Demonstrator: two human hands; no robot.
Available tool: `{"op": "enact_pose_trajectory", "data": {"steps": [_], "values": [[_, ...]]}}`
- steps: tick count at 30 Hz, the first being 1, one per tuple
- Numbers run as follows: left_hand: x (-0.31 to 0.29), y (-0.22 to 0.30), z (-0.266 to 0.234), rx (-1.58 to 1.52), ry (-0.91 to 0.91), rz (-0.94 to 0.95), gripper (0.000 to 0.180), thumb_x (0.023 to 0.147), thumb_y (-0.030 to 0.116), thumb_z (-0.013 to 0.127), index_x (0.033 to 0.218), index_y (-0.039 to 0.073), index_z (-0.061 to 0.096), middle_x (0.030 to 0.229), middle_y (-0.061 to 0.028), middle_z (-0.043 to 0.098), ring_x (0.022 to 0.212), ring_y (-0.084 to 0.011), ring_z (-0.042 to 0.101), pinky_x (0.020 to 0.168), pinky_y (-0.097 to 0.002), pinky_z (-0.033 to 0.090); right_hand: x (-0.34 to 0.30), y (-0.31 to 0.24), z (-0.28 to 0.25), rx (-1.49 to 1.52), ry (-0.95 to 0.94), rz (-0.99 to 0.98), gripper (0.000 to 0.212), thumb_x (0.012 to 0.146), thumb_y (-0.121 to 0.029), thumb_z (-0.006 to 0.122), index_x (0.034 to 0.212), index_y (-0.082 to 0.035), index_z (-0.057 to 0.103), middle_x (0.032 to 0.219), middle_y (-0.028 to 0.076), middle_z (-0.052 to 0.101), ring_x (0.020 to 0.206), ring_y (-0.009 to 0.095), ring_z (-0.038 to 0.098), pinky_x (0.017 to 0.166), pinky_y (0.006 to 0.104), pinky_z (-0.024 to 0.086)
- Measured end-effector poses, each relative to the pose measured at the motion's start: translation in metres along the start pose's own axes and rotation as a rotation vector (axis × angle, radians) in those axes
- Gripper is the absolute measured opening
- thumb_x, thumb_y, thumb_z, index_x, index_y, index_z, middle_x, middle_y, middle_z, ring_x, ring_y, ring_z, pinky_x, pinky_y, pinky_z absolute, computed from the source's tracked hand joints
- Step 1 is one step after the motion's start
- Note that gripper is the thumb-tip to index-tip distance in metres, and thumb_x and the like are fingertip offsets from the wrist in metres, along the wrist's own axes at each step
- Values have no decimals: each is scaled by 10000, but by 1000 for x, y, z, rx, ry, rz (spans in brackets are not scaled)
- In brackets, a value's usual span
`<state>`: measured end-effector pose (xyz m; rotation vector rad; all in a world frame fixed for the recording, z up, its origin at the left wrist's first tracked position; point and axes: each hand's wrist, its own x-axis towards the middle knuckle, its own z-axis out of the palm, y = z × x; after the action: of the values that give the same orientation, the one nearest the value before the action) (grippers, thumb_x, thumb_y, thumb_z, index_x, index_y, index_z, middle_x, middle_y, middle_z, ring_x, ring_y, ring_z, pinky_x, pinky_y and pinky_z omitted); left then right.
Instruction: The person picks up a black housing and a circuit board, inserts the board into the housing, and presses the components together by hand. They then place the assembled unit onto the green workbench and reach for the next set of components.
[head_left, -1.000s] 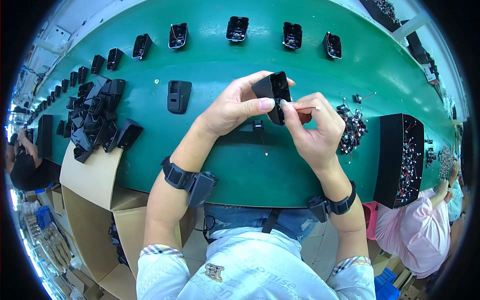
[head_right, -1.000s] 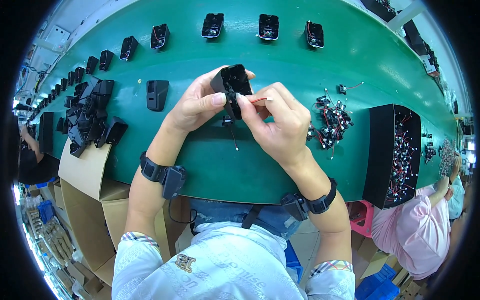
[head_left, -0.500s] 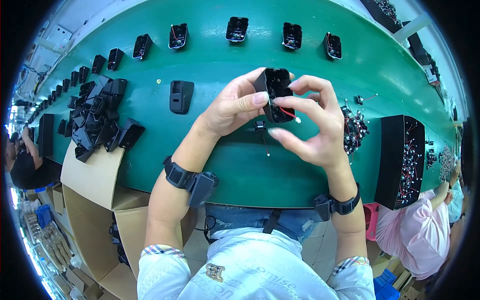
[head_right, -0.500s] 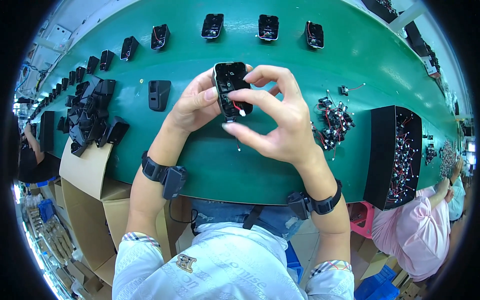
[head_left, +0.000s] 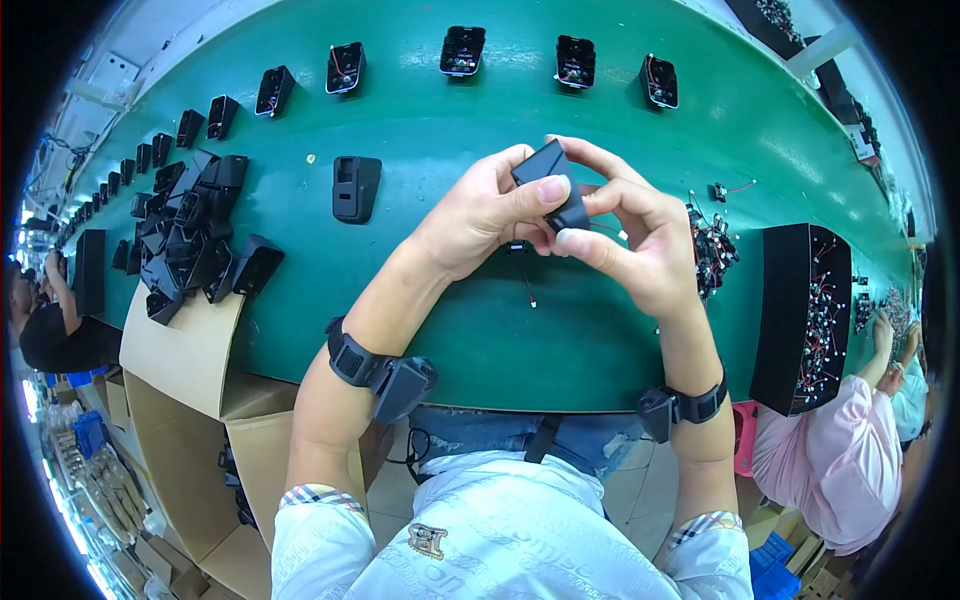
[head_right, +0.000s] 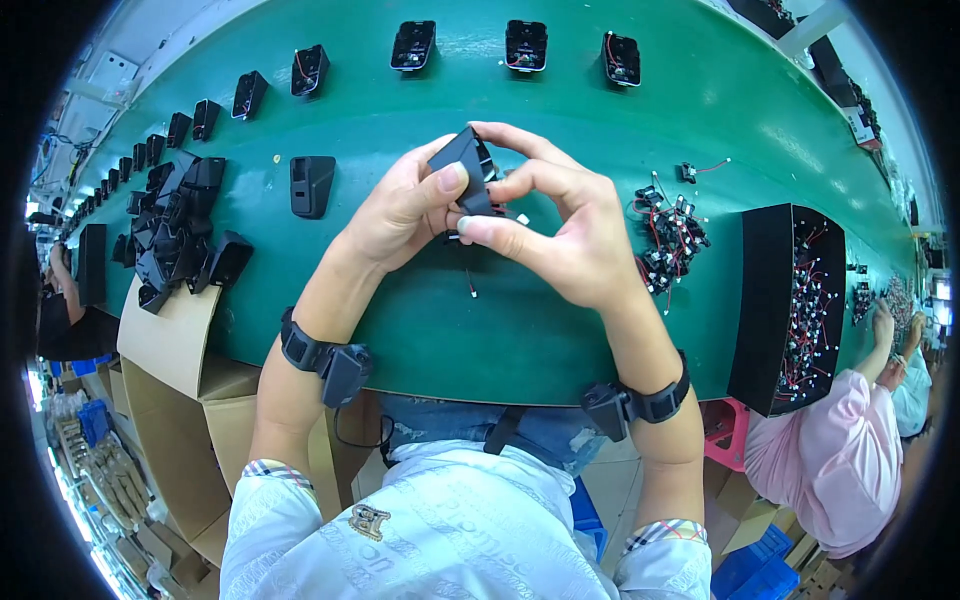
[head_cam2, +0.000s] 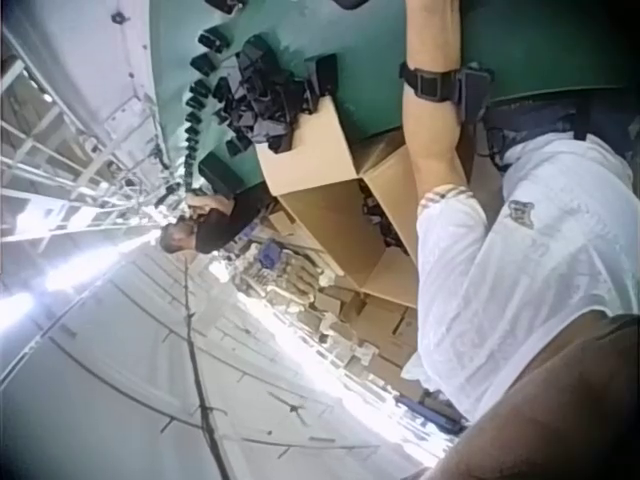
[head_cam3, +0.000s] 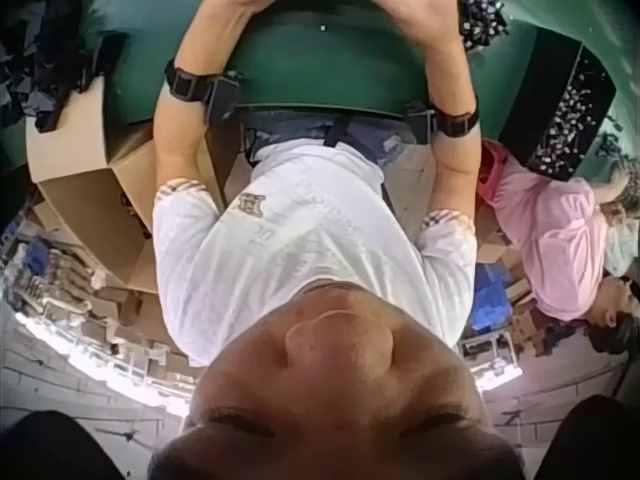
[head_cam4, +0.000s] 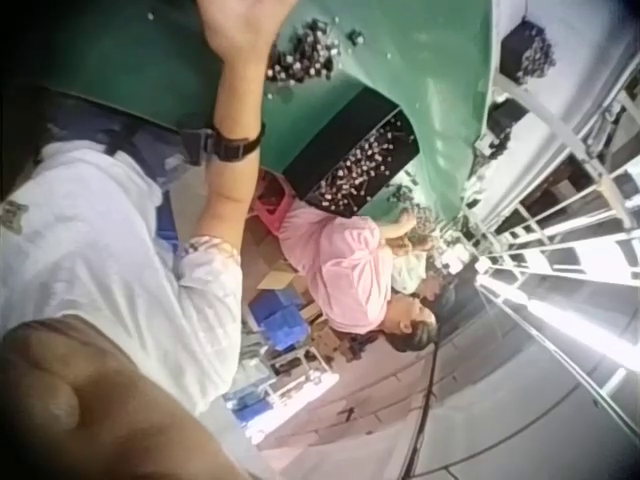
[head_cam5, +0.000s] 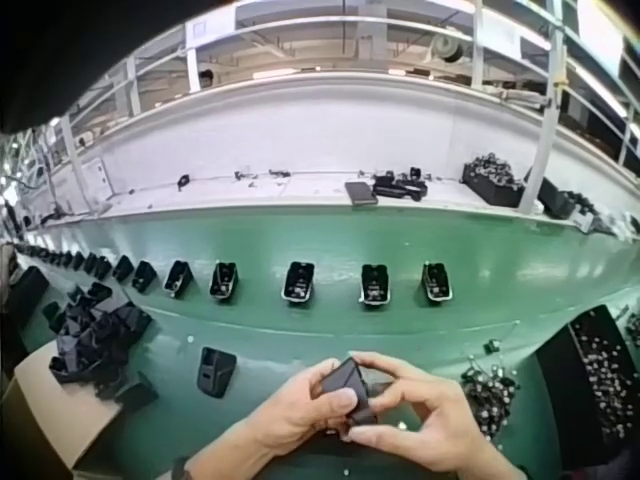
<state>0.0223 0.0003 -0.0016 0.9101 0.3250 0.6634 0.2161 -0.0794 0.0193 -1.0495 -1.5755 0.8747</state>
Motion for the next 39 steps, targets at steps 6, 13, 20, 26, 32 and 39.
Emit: {"op": "enact_pose_trajectory", "data": {"steps": [6, 13, 20, 26, 32, 39], "values": [[-5, 10, 9, 445, 58, -171, 828, 945, 729, 558, 1310, -14, 605, 797, -48, 660, 616, -91, 652, 525, -194, 519, 0, 1, 0, 562, -45, 355, 287, 819, -235, 855, 850, -50, 639, 1431, 213, 573, 1264, 255, 568, 1080, 398, 422], [-3, 9, -1, 415, 115, -165, 767, 957, 732, 538, 1073, -12, 683, 726, -65, 663, 579, -123, 679, 475, -193, 505, 1, 8, 4, 538, -17, 372, 426, 852, -367, 814, 997, 12, 685, 1385, 182, 603, 1199, 230, 600, 1075, 396, 434], [1, 6, 1, 449, 102, -115, 752, 976, 716, 520, 1047, -13, 687, 708, -74, 663, 561, -124, 669, 449, -198, 488, -2, 11, -2, 642, -7, 445, 382, 862, -312, 812, 1030, 14, 705, 1392, 182, 603, 1232, 220, 592, 1083, 374, 432], [2, -3, -13, 634, 350, 155, 511, 1056, 501, 547, 928, 17, 652, 663, -53, 654, 564, -120, 630, 518, -247, 471, 22, -21, -24, -482, -12, -26, 251, 756, -145, 884, 915, -35, 724, 1415, 157, 614, 1300, 313, 578, 1121, 432, 412], [6, -11, -11, 964, 365, 337, 358, 1029, 307, 631, 841, 2, 636, 600, -79, 617, 521, -143, 587, 508, -319, 427, 65, 2, -134, -1072, 89, 16, 276, 745, -243, 867, 908, -58, 742, 1454, 93, 600, 1299, 371, 542, 1116, 458, 422], [7, -9, -14, 1012, 322, 271, 339, 1057, 267, 579, 865, -5, 640, 628, -46, 633, 569, -93, 601, 541, -275, 470, 68, 60, -208, -1328, 17, 152, 260, 697, -226, 861, 886, -86, 751, 1446, 88, 603, 1330, 372, 511, 1122, 472, 427]]}}
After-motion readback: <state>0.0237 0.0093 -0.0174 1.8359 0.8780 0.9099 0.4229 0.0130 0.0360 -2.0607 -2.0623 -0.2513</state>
